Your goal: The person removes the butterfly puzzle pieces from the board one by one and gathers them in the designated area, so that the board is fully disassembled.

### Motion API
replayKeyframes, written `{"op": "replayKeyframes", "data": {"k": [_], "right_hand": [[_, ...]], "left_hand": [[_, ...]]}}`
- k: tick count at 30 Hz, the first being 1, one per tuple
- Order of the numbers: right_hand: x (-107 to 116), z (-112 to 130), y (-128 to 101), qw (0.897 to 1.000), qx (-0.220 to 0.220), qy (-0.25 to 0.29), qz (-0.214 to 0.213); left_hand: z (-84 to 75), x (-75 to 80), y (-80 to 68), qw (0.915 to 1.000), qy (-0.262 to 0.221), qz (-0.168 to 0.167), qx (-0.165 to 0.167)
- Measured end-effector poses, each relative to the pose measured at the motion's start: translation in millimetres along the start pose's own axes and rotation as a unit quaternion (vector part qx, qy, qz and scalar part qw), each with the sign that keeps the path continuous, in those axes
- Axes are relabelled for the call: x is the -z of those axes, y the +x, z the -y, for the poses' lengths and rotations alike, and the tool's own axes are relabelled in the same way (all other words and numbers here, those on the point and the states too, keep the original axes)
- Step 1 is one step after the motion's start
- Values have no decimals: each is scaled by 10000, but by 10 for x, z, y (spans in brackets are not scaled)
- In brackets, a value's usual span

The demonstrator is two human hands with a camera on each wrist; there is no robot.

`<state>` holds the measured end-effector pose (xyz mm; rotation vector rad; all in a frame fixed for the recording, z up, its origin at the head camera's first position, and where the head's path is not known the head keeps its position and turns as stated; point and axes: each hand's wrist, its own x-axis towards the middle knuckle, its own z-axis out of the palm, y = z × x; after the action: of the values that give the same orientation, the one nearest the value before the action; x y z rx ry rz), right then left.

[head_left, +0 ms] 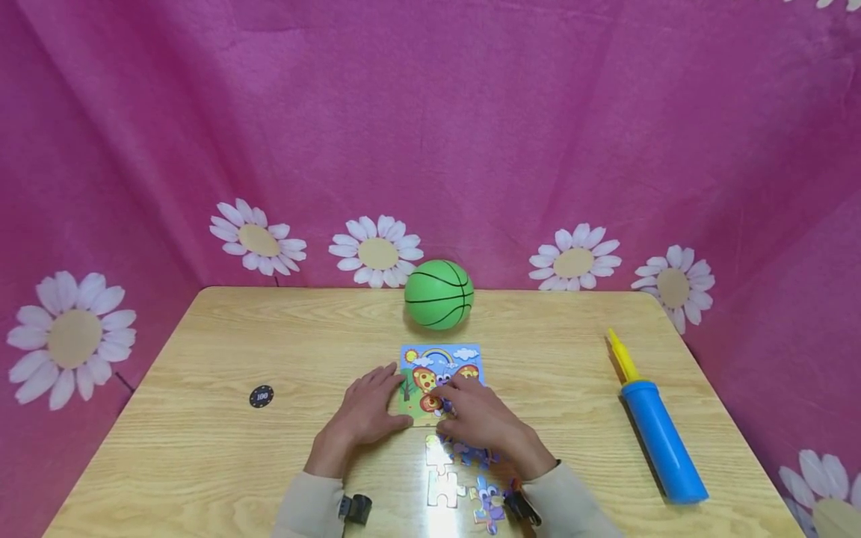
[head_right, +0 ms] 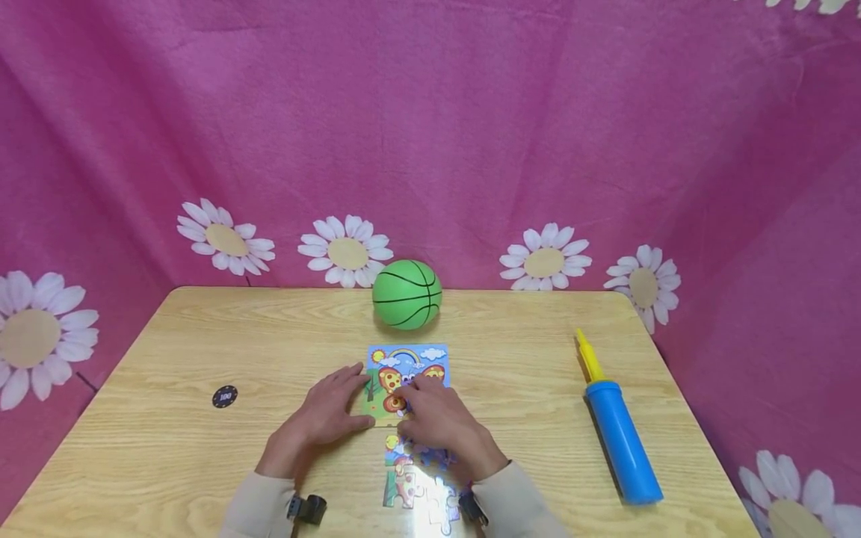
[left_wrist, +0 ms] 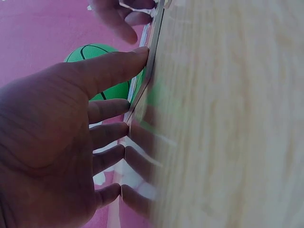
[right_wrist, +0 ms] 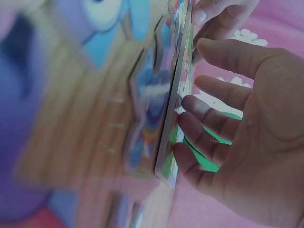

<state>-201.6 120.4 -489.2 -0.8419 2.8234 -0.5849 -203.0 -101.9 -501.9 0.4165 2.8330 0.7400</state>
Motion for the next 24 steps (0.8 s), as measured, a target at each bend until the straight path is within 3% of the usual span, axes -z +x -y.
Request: {"op": "replayKeyframes", "data": {"k": [5, 16, 24], "right_hand": [[-30, 32, 53, 9996, -22, -277, 58], [-66, 72, 157, 9992, -234, -329, 39], [-82, 85, 215, 9994, -315, -59, -125]], "left_hand": [[1, -6, 11, 10000, 36, 75, 29], [9, -2, 1, 9999, 32, 81, 81], [14, -4, -4, 9999, 18, 67, 92]]}}
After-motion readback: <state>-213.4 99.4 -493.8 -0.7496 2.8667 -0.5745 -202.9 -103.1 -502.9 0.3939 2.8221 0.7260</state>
